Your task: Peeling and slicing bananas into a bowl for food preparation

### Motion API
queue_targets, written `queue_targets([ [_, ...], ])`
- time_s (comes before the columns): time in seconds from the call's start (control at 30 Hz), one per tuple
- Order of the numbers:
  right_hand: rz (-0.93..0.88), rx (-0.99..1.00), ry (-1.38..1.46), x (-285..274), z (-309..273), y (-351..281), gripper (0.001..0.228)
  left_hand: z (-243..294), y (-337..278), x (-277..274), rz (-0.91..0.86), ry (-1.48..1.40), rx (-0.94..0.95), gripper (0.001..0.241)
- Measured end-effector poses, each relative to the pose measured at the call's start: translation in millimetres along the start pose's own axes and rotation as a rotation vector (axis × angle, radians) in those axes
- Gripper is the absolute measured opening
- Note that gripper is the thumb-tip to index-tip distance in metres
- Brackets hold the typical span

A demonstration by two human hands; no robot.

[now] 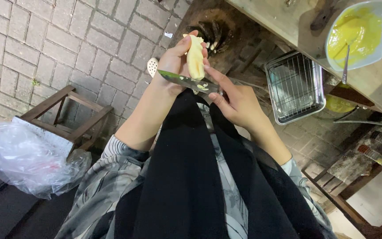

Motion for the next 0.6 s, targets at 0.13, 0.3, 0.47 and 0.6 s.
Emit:
queue_targets([
  [0.13, -0.001, 0.025, -0.011, -4, -7, -1, 0.053, 0, -3, 3, 0.001, 0.011, -0.017, 0.025],
  [0.3, 0.042, -0.007, -0.042, -4, -5, -3, 0.048, 1, -4, 4, 0.019, 0.023, 0.022, 0.027],
  [0.47, 0.078, -0.009, -0.002, -3, 0, -6, 0.046, 3, -9, 8, 0.040, 0.029, 0.050, 0.025],
  [0.6, 0.084, 0.071, 0.170, -3, 1, -8, 0.049, 7, -18, 20, -0.005, 0.052, 0.096, 0.027],
])
Point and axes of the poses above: each hand's wrist, its own y-axis towards the middle knuckle, its own x-axis out of the palm, z = x × y, the point moved 8 cm from there along y, towards the middle knuckle, and after that the axes turned 15 degrees about y, right-handed, at the moved point
